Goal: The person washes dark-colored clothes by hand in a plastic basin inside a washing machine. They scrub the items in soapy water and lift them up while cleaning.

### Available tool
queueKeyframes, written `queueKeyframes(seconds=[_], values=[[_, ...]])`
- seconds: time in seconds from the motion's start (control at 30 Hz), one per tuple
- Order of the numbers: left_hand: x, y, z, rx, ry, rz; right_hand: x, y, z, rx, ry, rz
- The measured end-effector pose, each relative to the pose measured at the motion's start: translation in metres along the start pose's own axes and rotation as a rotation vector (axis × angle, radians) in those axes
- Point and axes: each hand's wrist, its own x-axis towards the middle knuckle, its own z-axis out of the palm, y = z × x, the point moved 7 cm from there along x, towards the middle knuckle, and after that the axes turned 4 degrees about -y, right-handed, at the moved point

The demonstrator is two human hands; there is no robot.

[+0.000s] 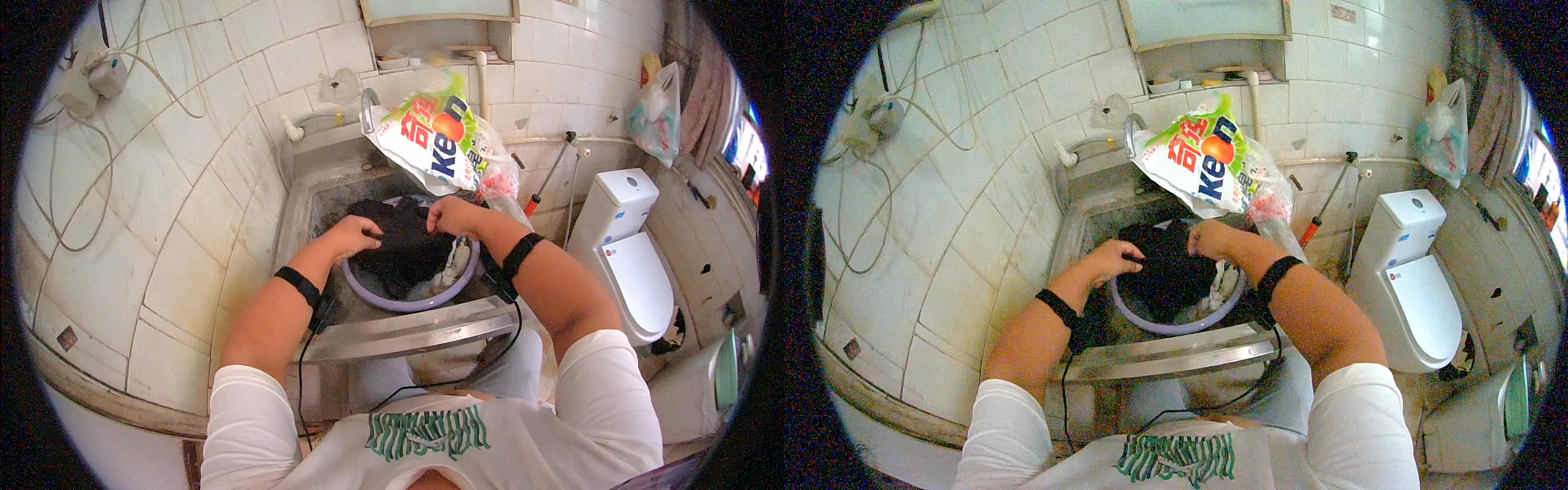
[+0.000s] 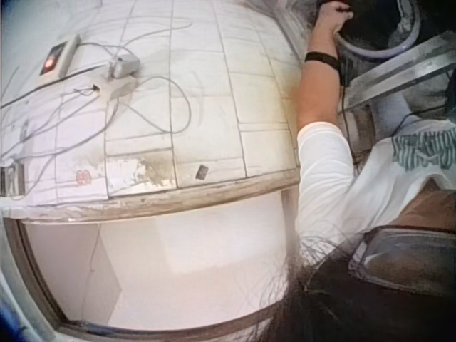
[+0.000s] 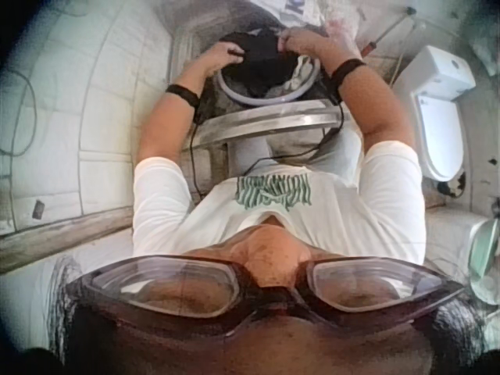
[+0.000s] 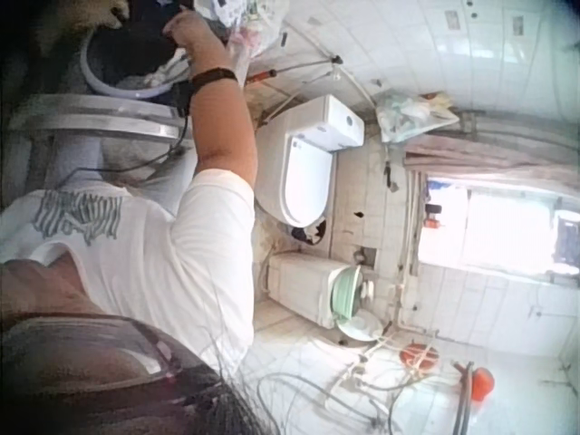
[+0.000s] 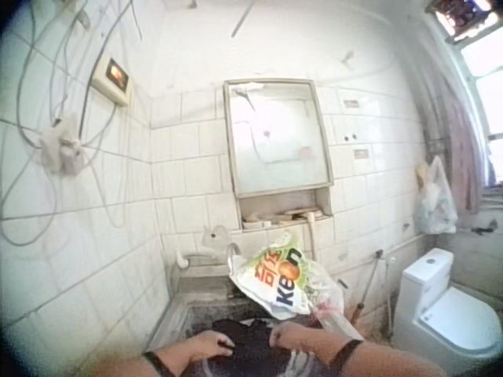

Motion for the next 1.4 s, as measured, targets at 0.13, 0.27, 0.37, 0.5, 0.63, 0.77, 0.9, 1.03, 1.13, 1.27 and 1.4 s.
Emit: queueKeyframes(seconds=[0.13,0.27,0.37,0.5,0.63,0.77,0.9,1.03,1.13,1.27,1.4], values=[[0.014,-0.015,0.012,0.239,-0.071,0.091,0.009,0.015,0.021,-0.005,-0.113,-0.019],[0.02,-0.013,0.039,0.472,-0.187,0.37,0.02,0.023,0.064,-0.08,-0.363,-0.075],[0.033,-0.033,0.08,0.434,-0.46,0.534,0.02,0.014,0.1,-0.433,-0.45,-0.342],[0.044,-0.062,0.126,0.501,-0.715,0.353,0.031,0.044,0.144,-0.476,-0.7,-0.168],[0.043,-0.051,0.125,0.638,-0.86,0.1,0.047,0.078,0.164,-0.506,-0.798,-0.036],[0.053,-0.06,0.128,0.659,-0.852,0.039,0.06,0.091,0.173,-0.662,-0.797,0.128],[0.048,-0.091,0.125,0.574,-0.875,-0.13,0.059,0.06,0.169,-0.653,-0.824,0.021],[0.05,-0.033,0.115,0.667,-0.803,-0.009,0.066,0.109,0.176,-0.626,-0.772,0.013],[0.039,-0.044,0.092,0.569,-0.738,-0.115,0.041,0.048,0.133,-0.299,-0.747,-0.092],[0.042,-0.044,0.059,0.546,-0.516,-0.04,0.022,0.029,0.079,-0.319,-0.505,0.006],[0.031,-0.022,0.025,0.267,-0.27,0.063,0.02,0.026,0.032,-0.285,-0.221,-0.016]])
